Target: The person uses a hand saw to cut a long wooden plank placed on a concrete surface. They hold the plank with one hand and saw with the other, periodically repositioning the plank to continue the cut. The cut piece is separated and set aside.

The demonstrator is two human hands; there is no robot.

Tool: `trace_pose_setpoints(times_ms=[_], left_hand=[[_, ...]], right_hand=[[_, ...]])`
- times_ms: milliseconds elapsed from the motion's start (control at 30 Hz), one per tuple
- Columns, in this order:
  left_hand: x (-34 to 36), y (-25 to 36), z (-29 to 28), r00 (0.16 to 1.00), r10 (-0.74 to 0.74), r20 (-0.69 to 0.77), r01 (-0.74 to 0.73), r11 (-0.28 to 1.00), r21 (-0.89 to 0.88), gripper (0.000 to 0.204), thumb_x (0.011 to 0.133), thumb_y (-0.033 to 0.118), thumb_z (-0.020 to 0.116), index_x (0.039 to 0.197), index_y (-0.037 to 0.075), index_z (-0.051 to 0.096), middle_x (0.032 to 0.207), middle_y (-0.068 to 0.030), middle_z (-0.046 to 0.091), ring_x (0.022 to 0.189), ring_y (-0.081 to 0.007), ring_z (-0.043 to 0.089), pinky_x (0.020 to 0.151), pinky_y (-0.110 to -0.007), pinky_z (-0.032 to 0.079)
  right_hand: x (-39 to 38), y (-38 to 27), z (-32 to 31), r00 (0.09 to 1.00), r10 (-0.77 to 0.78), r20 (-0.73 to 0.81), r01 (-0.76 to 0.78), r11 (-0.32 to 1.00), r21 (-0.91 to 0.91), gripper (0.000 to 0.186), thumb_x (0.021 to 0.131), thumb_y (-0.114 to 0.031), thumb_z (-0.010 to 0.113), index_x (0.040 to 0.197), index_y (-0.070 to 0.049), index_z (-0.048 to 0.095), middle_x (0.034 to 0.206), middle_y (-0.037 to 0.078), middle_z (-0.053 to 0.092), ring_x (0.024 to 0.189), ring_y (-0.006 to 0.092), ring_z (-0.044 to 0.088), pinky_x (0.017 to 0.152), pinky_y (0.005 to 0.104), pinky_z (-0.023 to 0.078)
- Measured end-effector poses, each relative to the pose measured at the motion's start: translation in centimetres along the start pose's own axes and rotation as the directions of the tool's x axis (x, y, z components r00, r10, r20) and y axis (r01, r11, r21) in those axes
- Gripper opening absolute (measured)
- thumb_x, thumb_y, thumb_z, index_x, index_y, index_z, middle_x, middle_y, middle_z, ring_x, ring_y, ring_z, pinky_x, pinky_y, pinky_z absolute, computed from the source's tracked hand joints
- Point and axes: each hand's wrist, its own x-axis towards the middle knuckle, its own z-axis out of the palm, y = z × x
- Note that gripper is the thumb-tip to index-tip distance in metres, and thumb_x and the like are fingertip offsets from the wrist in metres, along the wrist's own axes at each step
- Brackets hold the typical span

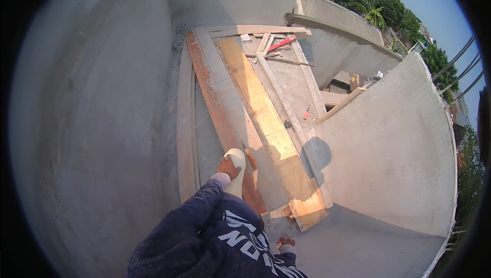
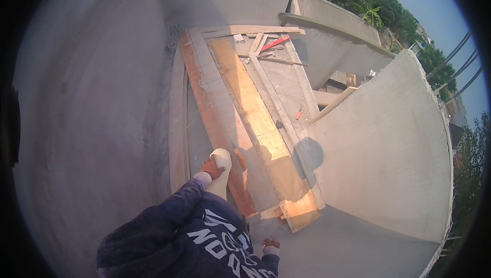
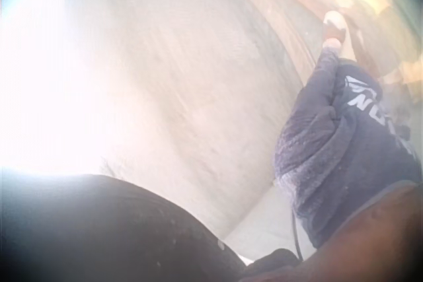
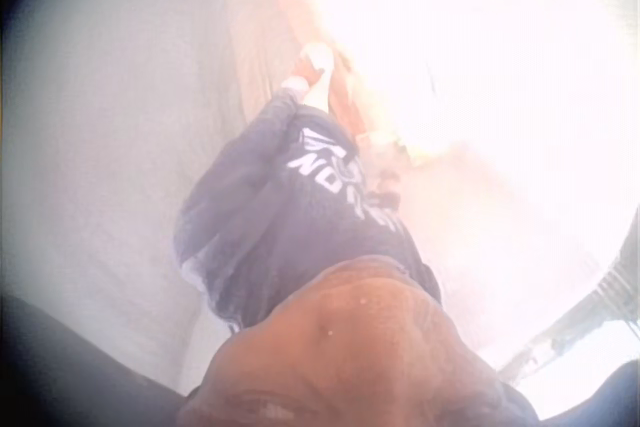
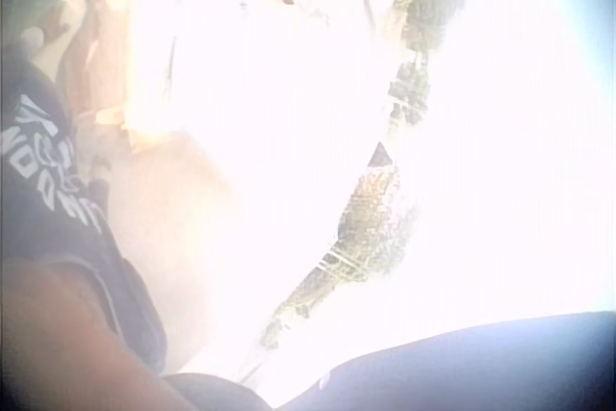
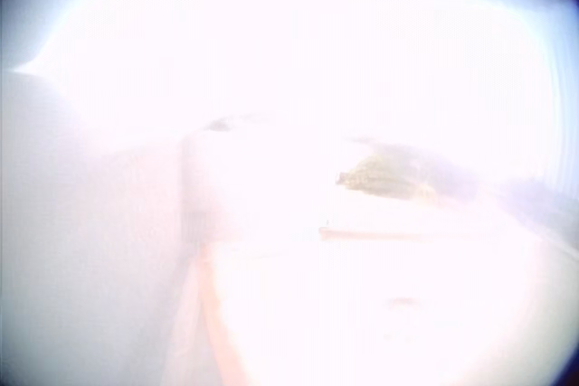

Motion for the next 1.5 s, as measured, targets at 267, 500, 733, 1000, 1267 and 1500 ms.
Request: trace_pose_setpoints(times_ms=[267, 500, 733, 1000, 1267, 1500], left_hand=[[0.8, 1.7, 0.1, 0.999, 0.019, -0.040, -0.016, 0.998, 0.062, 0.100, 0.080, 0.050, 0.075, 0.150, -0.002, 0.026, 0.143, -0.0284, 0.044, 0.130, -0.0460, 0.049, 0.109, -0.047, 0.042], [0.8, 2.0, 0.6, 0.999, 0.013, -0.031, -0.010, 0.995, 0.095, 0.099, 0.079, 0.050, 0.076, 0.150, 0.001, 0.027, 0.147, -0.0262, 0.041, 0.135, -0.0434, 0.045, 0.110, -0.048, 0.042], [2.3, 1.3, 0.7, 0.998, 0.050, -0.024, -0.046, 0.987, 0.152, 0.102, 0.080, 0.048, 0.076, 0.152, -0.002, 0.024, 0.145, -0.0282, 0.043, 0.132, -0.0447, 0.048, 0.110, -0.048, 0.041], [2.5, 1.5, 0.3, 0.998, 0.057, -0.029, -0.050, 0.979, 0.200, 0.100, 0.079, 0.048, 0.077, 0.149, -0.004, 0.028, 0.145, -0.0288, 0.044, 0.133, -0.0428, 0.049, 0.111, -0.045, 0.041], [3.8, 0.1, 0.2, 0.995, 0.091, -0.037, -0.081, 0.970, 0.227, 0.095, 0.077, 0.048, 0.078, 0.144, -0.005, 0.038, 0.141, -0.0296, 0.049, 0.130, -0.0436, 0.051, 0.108, -0.046, 0.043], [3.3, -0.2, -0.1, 0.989, 0.142, -0.047, -0.129, 0.970, 0.204, 0.094, 0.076, 0.045, 0.080, 0.145, -0.004, 0.038, 0.140, -0.0299, 0.048, 0.129, -0.0433, 0.051, 0.109, -0.046, 0.042]], right_hand=[[-1.4, 1.3, -1.8, 0.992, -0.037, -0.118, 0.050, 0.992, 0.113, 0.065, 0.087, -0.010, 0.059, 0.149, 0.002, 0.042, 0.080, 0.014, 0.067, 0.055, 0.0212, 0.063, 0.044, 0.0337, 0.047], [-3.8, 6.6, -3.4, 0.970, 0.109, -0.217, -0.063, 0.976, 0.207, 0.063, 0.089, -0.010, 0.059, 0.149, 0.002, 0.042, 0.079, 0.015, 0.066, 0.055, 0.0213, 0.063, 0.046, 0.0344, 0.049], [-4.7, 8.5, -1.8, 0.964, 0.083, -0.251, -0.033, 0.979, 0.200, 0.063, 0.088, -0.012, 0.062, 0.146, 0.006, 0.044, 0.084, 0.018, 0.070, 0.060, 0.0233, 0.068, 0.051, 0.0341, 0.054], [-5.8, 10.0, 1.6, 0.971, 0.068, -0.228, -0.032, 0.987, 0.158, 0.057, 0.087, -0.015, 0.064, 0.139, 0.004, 0.054, 0.090, 0.020, 0.073, 0.066, 0.0224, 0.072, 0.058, 0.0340, 0.059], [-4.3, 12.8, 1.8, 0.956, 0.072, -0.286, -0.052, 0.996, 0.076, 0.056, 0.085, -0.018, 0.065, 0.137, 0.002, 0.056, 0.090, 0.018, 0.074, 0.070, 0.0224, 0.073, 0.061, 0.0345, 0.059], [-4.8, 10.2, 2.0, 0.959, 0.032, -0.282, 0.027, 0.979, 0.203, 0.054, 0.087, -0.014, 0.065, 0.138, 0.001, 0.056, 0.093, 0.019, 0.073, 0.072, 0.0220, 0.073, 0.061, 0.0325, 0.061]])
